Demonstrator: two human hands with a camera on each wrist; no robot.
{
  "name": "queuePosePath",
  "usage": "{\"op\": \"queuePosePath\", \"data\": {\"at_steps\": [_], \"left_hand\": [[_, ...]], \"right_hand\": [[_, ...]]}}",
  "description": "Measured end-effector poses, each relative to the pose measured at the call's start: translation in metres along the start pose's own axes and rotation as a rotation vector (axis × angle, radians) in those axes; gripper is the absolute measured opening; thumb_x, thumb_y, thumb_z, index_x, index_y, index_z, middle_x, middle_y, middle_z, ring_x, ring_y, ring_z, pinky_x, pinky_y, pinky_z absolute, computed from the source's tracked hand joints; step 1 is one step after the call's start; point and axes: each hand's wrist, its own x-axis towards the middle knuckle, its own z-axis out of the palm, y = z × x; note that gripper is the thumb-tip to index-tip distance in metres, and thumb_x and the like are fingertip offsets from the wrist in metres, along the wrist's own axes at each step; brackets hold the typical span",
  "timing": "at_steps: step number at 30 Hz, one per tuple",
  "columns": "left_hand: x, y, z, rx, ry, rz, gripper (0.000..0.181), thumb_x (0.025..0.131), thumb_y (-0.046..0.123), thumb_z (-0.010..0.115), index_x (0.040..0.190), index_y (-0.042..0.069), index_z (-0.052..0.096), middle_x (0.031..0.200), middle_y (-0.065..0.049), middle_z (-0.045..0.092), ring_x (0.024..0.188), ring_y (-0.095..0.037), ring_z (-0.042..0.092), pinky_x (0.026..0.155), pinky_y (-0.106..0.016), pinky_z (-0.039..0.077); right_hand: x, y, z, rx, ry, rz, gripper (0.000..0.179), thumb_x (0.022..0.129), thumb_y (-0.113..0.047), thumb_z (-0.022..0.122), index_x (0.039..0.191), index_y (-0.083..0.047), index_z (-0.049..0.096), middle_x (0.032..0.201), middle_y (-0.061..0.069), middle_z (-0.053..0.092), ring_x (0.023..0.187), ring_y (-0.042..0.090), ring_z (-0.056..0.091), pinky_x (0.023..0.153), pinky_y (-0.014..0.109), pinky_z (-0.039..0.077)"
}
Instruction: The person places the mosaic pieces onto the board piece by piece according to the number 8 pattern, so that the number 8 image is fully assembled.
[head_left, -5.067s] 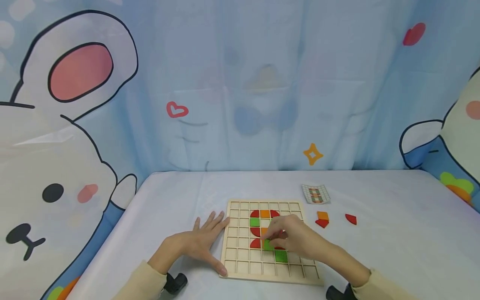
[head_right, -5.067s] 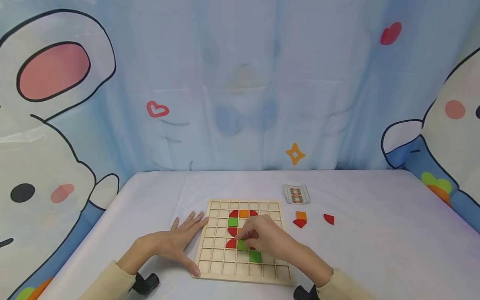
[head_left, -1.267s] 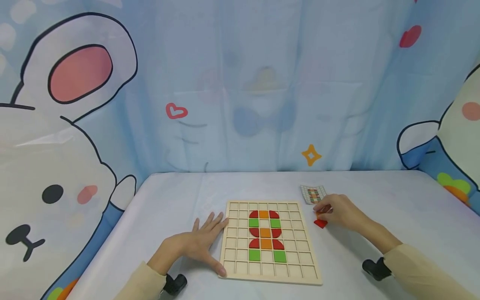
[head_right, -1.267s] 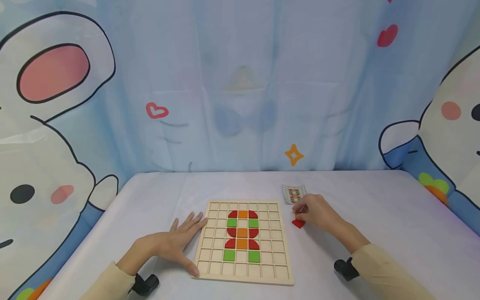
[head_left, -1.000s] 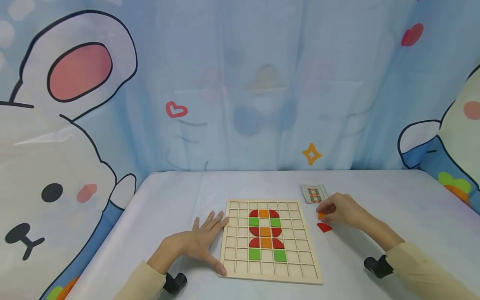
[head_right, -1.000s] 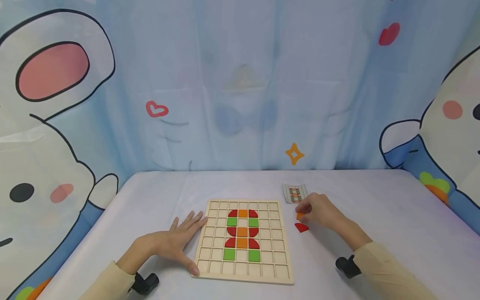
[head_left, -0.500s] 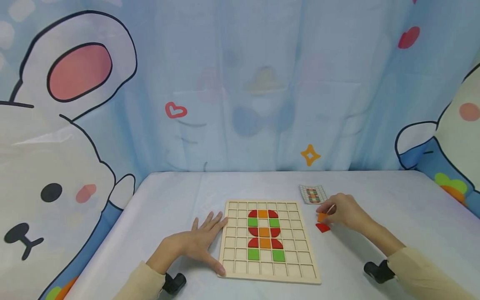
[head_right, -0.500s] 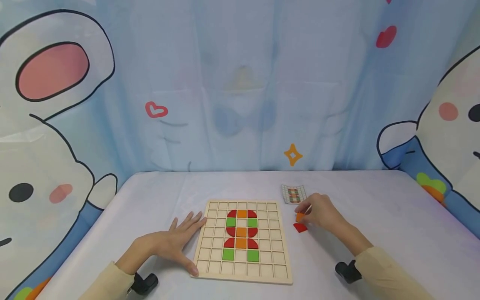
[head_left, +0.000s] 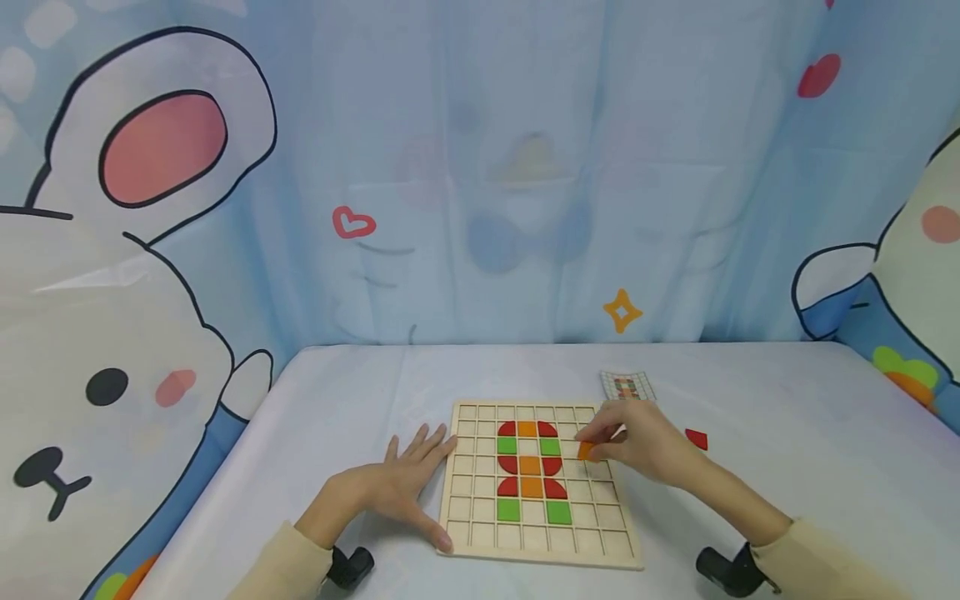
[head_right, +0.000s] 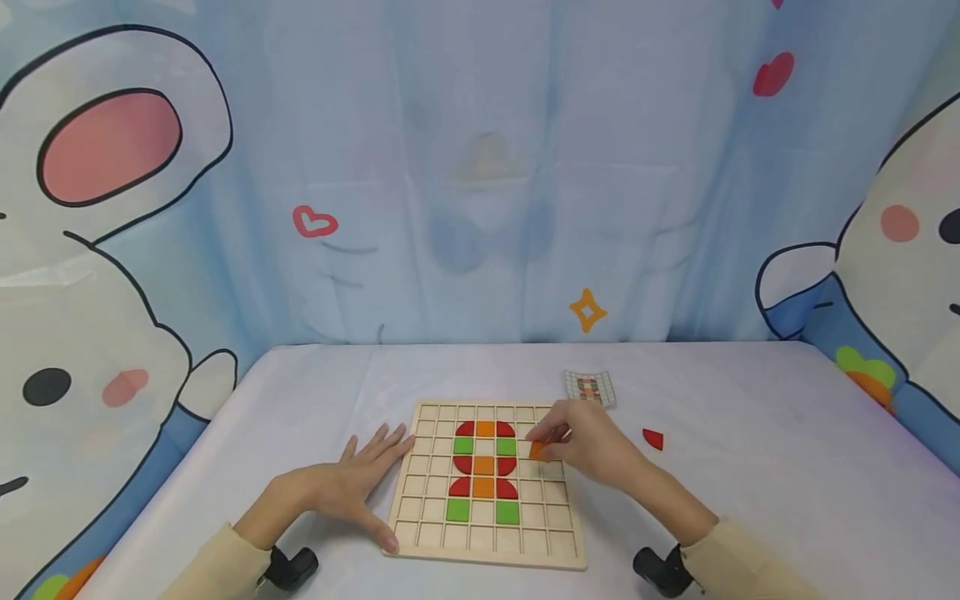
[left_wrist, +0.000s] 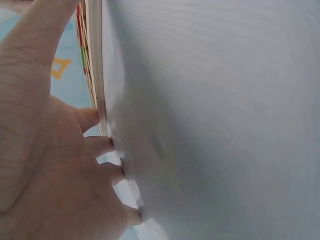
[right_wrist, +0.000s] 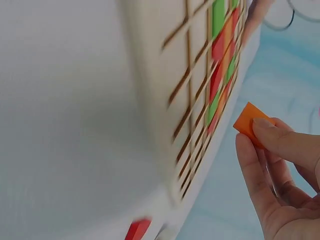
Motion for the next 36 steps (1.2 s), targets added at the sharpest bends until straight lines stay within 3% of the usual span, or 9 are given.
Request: {"op": "queuePosePath", "data": {"at_steps": [7,17,36], "left_hand": [[0.0,0.002,0.001,0.007,0.004,-0.006,0.133,0.076,0.056,0.09,0.17,0.012,0.006,0.176,-0.014,-0.003,0.161,-0.035,-0.009,0.124,-0.068,-0.005],[-0.001,0.004,0.0,0.007,0.003,-0.023,0.132,0.076,0.056,0.09,0.17,0.012,0.007,0.176,-0.014,-0.003,0.161,-0.034,-0.01,0.124,-0.067,-0.005],[0.001,0.001,0.0,0.007,0.009,-0.011,0.133,0.076,0.057,0.091,0.17,0.012,0.008,0.176,-0.014,-0.003,0.161,-0.034,-0.01,0.123,-0.068,-0.005]], "right_hand": [[0.0,-0.034,0.032,0.147,-0.151,-0.039,0.015,0.085,0.0,0.084,0.097,-0.009,0.084,0.091,-0.008,0.072,0.085,0.006,0.064,0.074,0.022,0.06],[-0.007,-0.045,0.056,0.279,-0.267,-0.031,0.016,0.086,0.004,0.082,0.096,-0.008,0.084,0.087,-0.009,0.073,0.08,0.002,0.063,0.074,0.022,0.06],[-0.012,-0.053,0.067,0.175,-0.269,0.046,0.014,0.084,-0.001,0.086,0.094,-0.012,0.086,0.085,-0.012,0.067,0.081,0.005,0.058,0.074,0.021,0.054]]}}
